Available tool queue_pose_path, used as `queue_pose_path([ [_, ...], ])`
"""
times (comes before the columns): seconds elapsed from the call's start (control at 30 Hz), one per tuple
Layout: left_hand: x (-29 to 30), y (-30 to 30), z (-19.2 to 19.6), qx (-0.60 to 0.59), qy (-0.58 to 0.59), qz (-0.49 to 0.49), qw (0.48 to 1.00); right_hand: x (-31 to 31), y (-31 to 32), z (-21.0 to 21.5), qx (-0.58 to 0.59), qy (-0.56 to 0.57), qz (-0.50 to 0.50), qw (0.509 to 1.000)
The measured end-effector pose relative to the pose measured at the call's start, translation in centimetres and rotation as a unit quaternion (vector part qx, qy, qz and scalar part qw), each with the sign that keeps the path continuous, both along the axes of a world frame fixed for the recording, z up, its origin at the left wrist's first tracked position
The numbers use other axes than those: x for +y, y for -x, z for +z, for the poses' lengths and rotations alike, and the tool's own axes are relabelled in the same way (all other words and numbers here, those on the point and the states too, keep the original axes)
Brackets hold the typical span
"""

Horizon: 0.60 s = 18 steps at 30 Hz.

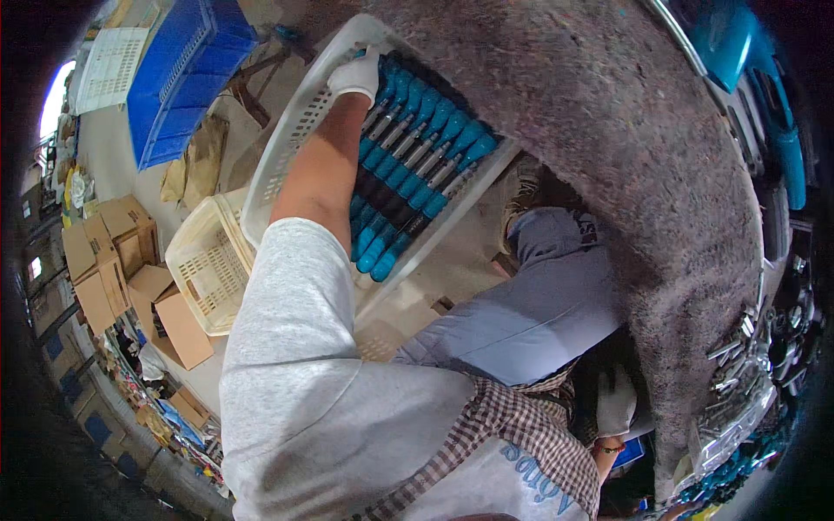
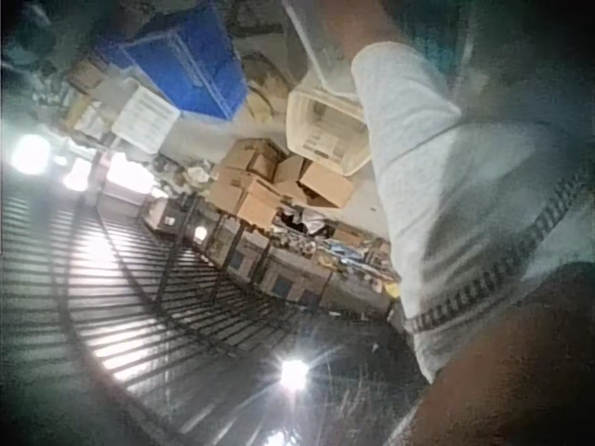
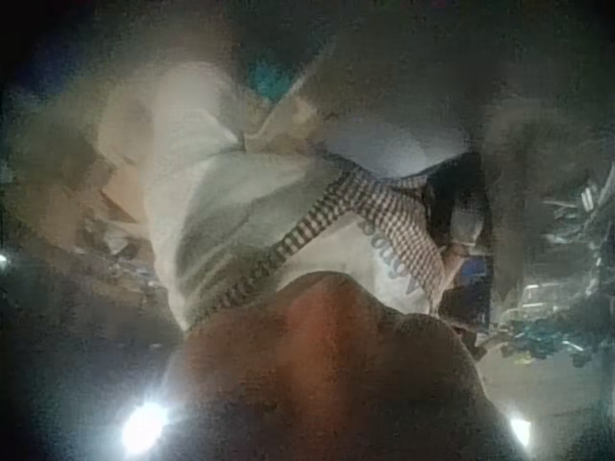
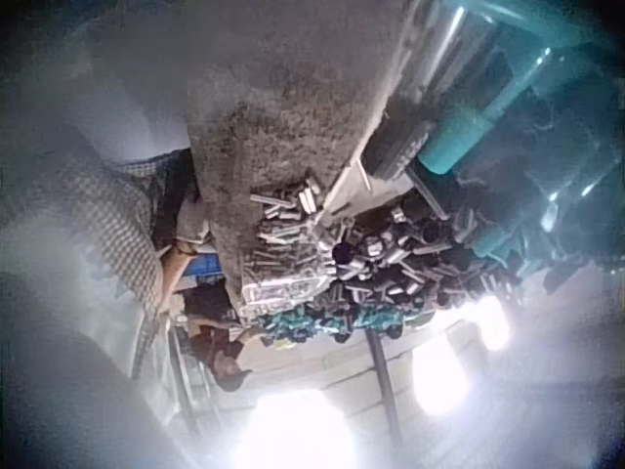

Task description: The person assembles tools by fitting metal pins and rods into plastic handles by hand and placing the finished tools into a basket.

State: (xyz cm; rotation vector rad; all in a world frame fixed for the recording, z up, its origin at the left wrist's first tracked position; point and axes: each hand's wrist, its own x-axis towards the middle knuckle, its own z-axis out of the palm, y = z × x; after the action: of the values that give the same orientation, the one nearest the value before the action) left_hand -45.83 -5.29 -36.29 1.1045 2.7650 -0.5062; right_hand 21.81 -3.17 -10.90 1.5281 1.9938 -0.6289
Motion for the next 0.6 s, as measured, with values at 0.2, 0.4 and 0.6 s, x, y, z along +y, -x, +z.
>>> queue_pose_path([
  [0.2,-0.5,-5.4,4.8,-0.081,-0.066,0.063,0.993,-0.7,-2.2,-1.4,0.02,-0.073,-0.001,0.997],
  [0.4,-6.4,-19.6,9.9,-0.181,-0.383,-0.106,0.9,0.8,-5.8,-7.7,0.094,-0.156,-0.056,0.982],
  [0.6,-7.3,-37.6,23.3,-0.419,-0.481,-0.316,0.702,3.0,-5.1,-13.0,0.012,-0.029,0.05,0.998],
])
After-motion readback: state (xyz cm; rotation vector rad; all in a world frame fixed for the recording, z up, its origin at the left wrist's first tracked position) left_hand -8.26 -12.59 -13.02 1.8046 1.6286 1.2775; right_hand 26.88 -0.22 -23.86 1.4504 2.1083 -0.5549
